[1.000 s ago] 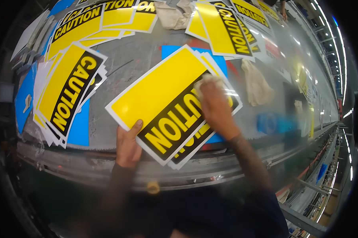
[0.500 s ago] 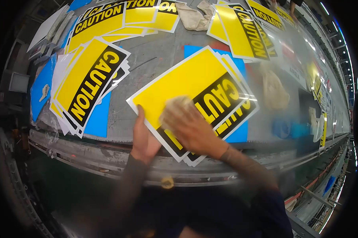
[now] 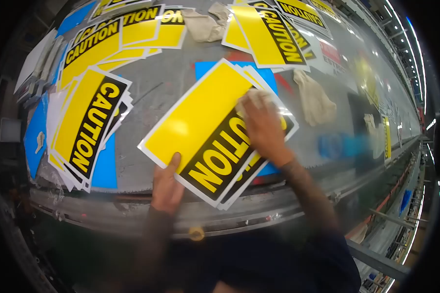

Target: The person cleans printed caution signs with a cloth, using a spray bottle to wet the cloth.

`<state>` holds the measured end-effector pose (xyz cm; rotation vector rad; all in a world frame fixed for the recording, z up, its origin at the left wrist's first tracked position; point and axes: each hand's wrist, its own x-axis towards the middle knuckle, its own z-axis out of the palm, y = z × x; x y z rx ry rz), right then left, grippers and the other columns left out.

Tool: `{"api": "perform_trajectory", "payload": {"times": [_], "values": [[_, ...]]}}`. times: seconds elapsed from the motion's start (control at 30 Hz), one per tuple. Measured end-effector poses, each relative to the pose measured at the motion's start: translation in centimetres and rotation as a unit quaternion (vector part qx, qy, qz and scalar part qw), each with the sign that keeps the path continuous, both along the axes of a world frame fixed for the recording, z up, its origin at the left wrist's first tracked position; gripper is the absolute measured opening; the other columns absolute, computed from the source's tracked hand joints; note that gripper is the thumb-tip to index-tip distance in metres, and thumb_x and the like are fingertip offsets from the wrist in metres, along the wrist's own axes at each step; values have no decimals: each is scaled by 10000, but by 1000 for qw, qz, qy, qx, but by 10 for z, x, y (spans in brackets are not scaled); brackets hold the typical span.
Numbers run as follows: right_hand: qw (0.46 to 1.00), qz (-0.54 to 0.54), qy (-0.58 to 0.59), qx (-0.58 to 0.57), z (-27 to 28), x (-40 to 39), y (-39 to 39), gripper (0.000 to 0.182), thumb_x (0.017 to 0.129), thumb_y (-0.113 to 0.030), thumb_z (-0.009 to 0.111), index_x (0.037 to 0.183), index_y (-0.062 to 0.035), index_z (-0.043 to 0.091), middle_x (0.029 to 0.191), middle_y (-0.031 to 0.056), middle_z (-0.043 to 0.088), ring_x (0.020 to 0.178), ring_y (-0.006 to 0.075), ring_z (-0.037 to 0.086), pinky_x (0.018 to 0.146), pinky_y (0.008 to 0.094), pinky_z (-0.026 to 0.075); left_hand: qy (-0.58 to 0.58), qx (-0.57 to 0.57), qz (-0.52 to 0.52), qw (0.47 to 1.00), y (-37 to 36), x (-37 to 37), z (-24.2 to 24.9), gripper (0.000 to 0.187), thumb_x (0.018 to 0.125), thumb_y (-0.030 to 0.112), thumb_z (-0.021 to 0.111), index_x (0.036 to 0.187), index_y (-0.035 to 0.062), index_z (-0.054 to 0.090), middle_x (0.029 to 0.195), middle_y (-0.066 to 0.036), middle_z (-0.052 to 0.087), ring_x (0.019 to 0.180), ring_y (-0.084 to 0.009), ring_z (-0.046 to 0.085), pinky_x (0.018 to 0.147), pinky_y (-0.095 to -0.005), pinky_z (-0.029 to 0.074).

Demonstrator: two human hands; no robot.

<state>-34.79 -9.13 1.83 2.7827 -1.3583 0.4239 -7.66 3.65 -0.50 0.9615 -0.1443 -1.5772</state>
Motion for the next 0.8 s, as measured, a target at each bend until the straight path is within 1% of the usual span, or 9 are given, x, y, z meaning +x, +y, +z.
{"api": "perform_trajectory", "payload": {"times": [0.1,0.23,0.33,0.43,0.47,0.5,0.57,0.7,0.8], "values": [[997,-74,-28,7,-10,-12,-17,458,1085,-164,496,1518,-29,560,1667,195,439,1564,460,324,1277,594,251,0,6,3,1000,-2,-1,7,471,1091,41,603,1535,-8,455,1508,-159,582,1390,-298,586,1164,-429,496],[973,190,-81,107,2,87,22,459,1081,-185,527,1526,-86,573,1657,172,476,1584,422,335,1311,575,213,1,-36,-36,999,-4,4,-1,573,1003,-79,644,1539,6,459,1500,-139,590,1407,-282,574,1178,-420,481],[956,235,-118,127,-3,114,2,450,1082,-200,531,1517,-100,589,1655,137,488,1584,391,353,1308,570,221,12,-36,-37,999,-2,6,-9,605,968,-112,654,1531,15,475,1478,-130,606,1387,-275,593,1164,-418,495],[983,140,-68,97,-3,115,-28,414,1080,-220,544,1460,-86,643,1628,127,521,1557,378,398,1297,568,246,-5,-20,-39,999,-1,6,-14,613,949,-99,679,1521,24,497,1467,-130,624,1364,-274,612,1176,-430,494],[976,159,-123,79,-6,121,-14,397,1079,-224,552,1434,-91,668,1603,123,551,1550,370,412,1295,561,254,-1,-29,-28,999,-2,5,-10,600,948,-104,674,1511,22,506,1452,-132,633,1356,-277,618,1167,-429,501],[968,233,-71,61,-9,121,-5,393,1080,-236,559,1428,-96,677,1594,126,562,1549,376,412,1292,567,253,4,-37,-20,999,-3,3,-7,588,948,-109,669,1501,20,514,1438,-134,643,1348,-280,624,1157,-428,508],[953,239,-104,154,3,118,2,394,1077,-222,562,1434,-96,673,1602,133,551,1543,392,416,1286,574,260,13,-21,-12,1000,-3,2,-5,565,948,-116,659,1483,7,526,1399,-139,664,1316,-282,645,1138,-421,522],[990,135,8,37,-5,116,-12,449,1053,-225,555,1468,-73,632,1603,134,539,1552,403,388,1273,567,280,-13,4,-10,1000,-2,3,-9,572,942,-127,652,1485,-4,522,1402,-145,660,1304,-295,648,1142,-425,515],[959,241,-107,100,-1,108,3,464,1033,-244,579,1453,-52,619,1572,159,532,1510,401,425,1276,576,278,-17,-4,-9,1000,-2,1,-13,620,922,-147,642,1512,-10,504,1437,-158,638,1345,-312,619,1175,-438,488]]}}
